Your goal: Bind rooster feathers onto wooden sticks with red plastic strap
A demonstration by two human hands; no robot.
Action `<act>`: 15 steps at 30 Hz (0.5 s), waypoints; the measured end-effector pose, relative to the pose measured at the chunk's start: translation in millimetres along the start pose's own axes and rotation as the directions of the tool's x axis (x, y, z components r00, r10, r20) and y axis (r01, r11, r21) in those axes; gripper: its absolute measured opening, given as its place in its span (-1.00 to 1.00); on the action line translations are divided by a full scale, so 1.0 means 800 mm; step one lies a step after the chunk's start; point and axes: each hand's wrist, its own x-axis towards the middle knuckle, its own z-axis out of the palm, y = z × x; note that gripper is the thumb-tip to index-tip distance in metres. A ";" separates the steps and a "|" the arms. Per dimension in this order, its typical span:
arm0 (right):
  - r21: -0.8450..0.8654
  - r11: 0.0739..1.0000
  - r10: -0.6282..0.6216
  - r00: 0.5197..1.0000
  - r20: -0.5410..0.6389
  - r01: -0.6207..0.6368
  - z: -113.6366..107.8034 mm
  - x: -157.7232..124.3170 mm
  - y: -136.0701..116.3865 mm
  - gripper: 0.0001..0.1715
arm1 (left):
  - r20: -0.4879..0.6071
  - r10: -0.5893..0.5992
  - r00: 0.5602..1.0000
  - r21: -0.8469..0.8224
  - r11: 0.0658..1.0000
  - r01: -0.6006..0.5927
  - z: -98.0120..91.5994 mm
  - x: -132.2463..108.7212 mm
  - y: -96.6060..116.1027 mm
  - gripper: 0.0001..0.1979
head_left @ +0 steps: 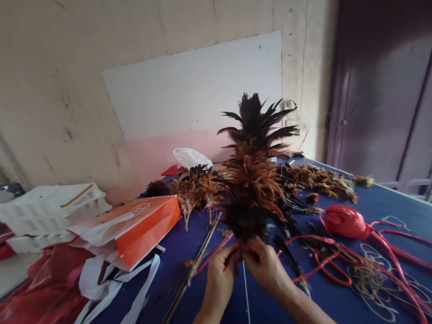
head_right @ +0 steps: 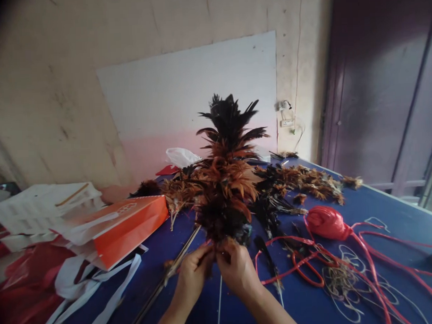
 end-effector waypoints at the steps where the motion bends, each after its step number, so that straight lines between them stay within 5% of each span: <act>1: 0.017 1.000 0.017 1.000 0.001 -0.017 -0.001 0.000 0.000 -0.74 | -0.002 -0.039 0.999 -0.048 0.998 0.039 0.001 0.001 -0.002 -0.79; 7: 0.054 0.995 0.084 0.996 0.029 -0.085 -0.002 0.003 -0.001 -0.73 | -0.035 -0.204 0.978 -0.242 0.952 0.190 0.005 0.004 -0.010 -0.76; 15: 0.066 0.988 0.139 0.989 0.056 -0.142 -0.004 0.004 0.005 -0.73 | -0.081 -0.213 0.974 -0.237 0.953 0.189 0.006 0.006 -0.018 -0.74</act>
